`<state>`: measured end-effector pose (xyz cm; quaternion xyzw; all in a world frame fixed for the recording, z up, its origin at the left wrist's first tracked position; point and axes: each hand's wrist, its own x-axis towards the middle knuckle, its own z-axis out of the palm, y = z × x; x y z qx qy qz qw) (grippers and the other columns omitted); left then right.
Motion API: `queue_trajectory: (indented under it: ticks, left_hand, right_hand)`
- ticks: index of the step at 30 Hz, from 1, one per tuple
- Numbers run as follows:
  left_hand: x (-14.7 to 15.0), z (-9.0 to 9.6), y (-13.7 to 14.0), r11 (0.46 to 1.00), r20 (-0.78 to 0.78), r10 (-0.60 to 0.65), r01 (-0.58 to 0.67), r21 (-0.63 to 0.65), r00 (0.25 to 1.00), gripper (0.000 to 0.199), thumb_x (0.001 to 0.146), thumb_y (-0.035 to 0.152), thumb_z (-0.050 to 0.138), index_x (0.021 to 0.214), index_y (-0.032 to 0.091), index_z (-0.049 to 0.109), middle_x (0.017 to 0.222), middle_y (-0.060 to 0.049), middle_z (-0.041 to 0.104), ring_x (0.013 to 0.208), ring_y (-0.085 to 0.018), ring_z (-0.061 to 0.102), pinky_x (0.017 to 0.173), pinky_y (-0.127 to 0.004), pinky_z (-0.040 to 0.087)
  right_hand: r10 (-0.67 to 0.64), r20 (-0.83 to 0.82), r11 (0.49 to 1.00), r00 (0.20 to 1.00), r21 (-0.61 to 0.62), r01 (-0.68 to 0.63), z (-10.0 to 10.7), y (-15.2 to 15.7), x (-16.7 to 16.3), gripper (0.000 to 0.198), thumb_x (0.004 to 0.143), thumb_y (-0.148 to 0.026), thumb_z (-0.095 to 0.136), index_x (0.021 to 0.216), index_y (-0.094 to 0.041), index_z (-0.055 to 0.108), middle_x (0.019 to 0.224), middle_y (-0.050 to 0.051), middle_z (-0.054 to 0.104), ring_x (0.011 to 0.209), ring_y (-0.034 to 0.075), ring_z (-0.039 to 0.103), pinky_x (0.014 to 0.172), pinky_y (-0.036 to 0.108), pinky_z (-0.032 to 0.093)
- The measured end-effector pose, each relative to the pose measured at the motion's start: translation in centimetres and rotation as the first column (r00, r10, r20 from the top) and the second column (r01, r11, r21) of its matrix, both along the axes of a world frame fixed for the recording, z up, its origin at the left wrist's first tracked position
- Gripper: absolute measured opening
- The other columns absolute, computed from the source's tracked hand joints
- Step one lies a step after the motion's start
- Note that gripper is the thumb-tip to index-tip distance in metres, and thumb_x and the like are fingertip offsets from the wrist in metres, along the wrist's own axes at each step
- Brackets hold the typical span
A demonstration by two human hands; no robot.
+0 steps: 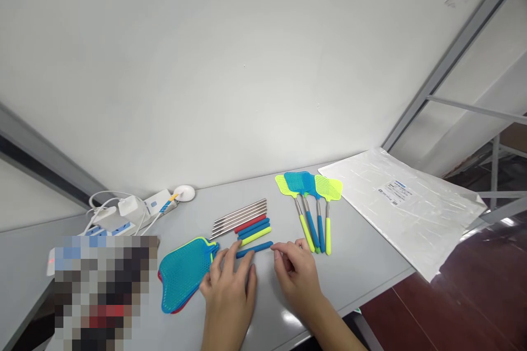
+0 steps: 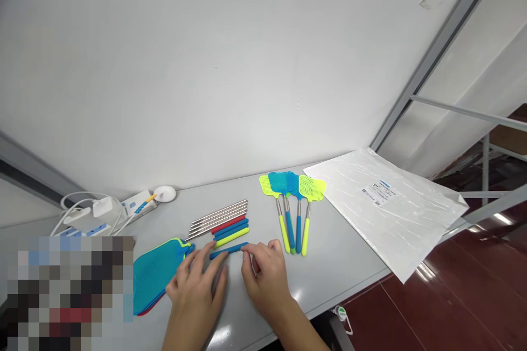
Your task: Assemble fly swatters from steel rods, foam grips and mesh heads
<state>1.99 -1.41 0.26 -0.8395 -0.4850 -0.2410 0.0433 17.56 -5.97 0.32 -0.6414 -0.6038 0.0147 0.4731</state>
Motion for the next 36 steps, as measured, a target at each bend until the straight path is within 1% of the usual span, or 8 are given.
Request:
queue_trajectory:
  ticks: [6, 11, 14, 20, 23, 28, 32, 36]
  left_hand:
    - [-1.1, -1.0, -0.7, 0.985, 0.093, -0.161, 0.166, -0.045, 0.983, 0.031, 0.095, 0.021, 0.047, 0.119, 0.026, 0.065, 0.112, -0.006, 0.072, 0.1, -0.024, 0.064, 0.082, -0.039, 0.034]
    - [-2.2, -1.0, -1.8, 0.963, 0.245, -0.19, 0.229, -0.14, 0.951, 0.032, 0.095, 0.019, 0.046, 0.122, 0.025, 0.061, 0.11, -0.007, 0.071, 0.098, -0.023, 0.065, 0.081, -0.037, 0.039]
    - [-2.8, -0.6, -2.3, 0.959, 0.413, -0.17, 0.248, -0.141, 0.895, 0.028, 0.093, 0.021, 0.052, 0.12, 0.024, 0.06, 0.111, -0.007, 0.07, 0.101, -0.023, 0.064, 0.085, -0.036, 0.044]
    - [-3.7, 0.2, -2.8, 0.993, 0.705, 0.039, 0.051, -0.107, 0.709, 0.023, 0.09, 0.023, 0.06, 0.112, 0.022, 0.061, 0.101, -0.007, 0.068, 0.089, -0.02, 0.064, 0.078, -0.031, 0.052]
    - [-3.9, 0.2, -2.7, 0.999, 0.735, -0.006, 0.043, -0.032, 0.678, 0.021, 0.089, 0.018, 0.06, 0.11, 0.022, 0.062, 0.099, -0.006, 0.067, 0.088, -0.019, 0.064, 0.079, -0.03, 0.053]
    - [-3.7, 0.0, -2.9, 0.981, 0.727, -0.152, 0.191, 0.03, 0.67, 0.03, 0.088, 0.007, 0.058, 0.113, 0.023, 0.061, 0.102, -0.006, 0.067, 0.093, -0.018, 0.064, 0.082, -0.029, 0.054]
    - [-3.4, -0.3, -3.2, 0.974, 0.723, -0.166, 0.226, 0.015, 0.67, 0.032, 0.086, 0.006, 0.06, 0.114, 0.023, 0.06, 0.102, -0.005, 0.069, 0.09, -0.017, 0.066, 0.08, -0.029, 0.054]
    - [-3.2, -0.4, -3.2, 0.963, 0.745, -0.204, 0.266, 0.037, 0.635, 0.033, 0.086, 0.005, 0.061, 0.114, 0.025, 0.058, 0.102, -0.003, 0.072, 0.09, -0.017, 0.067, 0.081, -0.029, 0.053]
  right_hand:
    - [0.0, 0.017, 0.999, 1.0, -0.045, 0.001, 0.7, -0.2, -0.1, 0.022, 0.094, -0.021, 0.045, 0.097, -0.021, 0.066, 0.056, -0.004, 0.049, 0.056, 0.015, 0.045, 0.064, 0.032, 0.036]
    - [0.167, 0.166, 0.971, 0.972, -0.201, -0.132, 3.8, 2.3, 0.8, 0.02, 0.094, -0.021, 0.046, 0.092, -0.02, 0.066, 0.069, -0.001, 0.061, 0.06, 0.014, 0.053, 0.068, 0.032, 0.038]
    - [0.284, 0.268, 0.929, 0.92, -0.314, -0.195, 5.6, 6.0, 1.2, 0.022, 0.096, -0.023, 0.046, 0.093, -0.021, 0.067, 0.083, 0.003, 0.066, 0.074, 0.015, 0.059, 0.075, 0.032, 0.042]
    - [0.483, 0.412, 0.812, 0.772, -0.54, -0.22, 6.4, 14.9, -0.3, 0.03, 0.095, -0.035, 0.057, 0.119, -0.018, 0.059, 0.121, 0.009, 0.06, 0.101, 0.02, 0.062, 0.086, 0.042, 0.053]
    - [0.6, 0.439, 0.735, 0.669, -0.632, -0.245, 6.1, 17.6, -1.3, 0.035, 0.094, -0.036, 0.059, 0.124, -0.018, 0.057, 0.124, 0.009, 0.059, 0.104, 0.022, 0.061, 0.087, 0.043, 0.053]
    - [0.708, 0.462, 0.658, 0.534, -0.707, -0.26, 5.5, 19.4, -1.9, 0.034, 0.094, -0.036, 0.058, 0.123, -0.018, 0.057, 0.124, 0.009, 0.059, 0.103, 0.022, 0.061, 0.087, 0.043, 0.053]
    - [0.723, 0.475, 0.653, 0.501, -0.706, -0.273, 5.1, 19.8, -1.6, 0.034, 0.094, -0.036, 0.058, 0.123, -0.018, 0.057, 0.124, 0.009, 0.059, 0.103, 0.021, 0.061, 0.086, 0.043, 0.053]
    - [0.649, 0.478, 0.718, 0.592, -0.643, -0.267, 5.9, 19.3, -0.8, 0.019, 0.094, -0.028, 0.057, 0.104, -0.013, 0.062, 0.096, 0.008, 0.067, 0.084, 0.02, 0.065, 0.077, 0.038, 0.053]
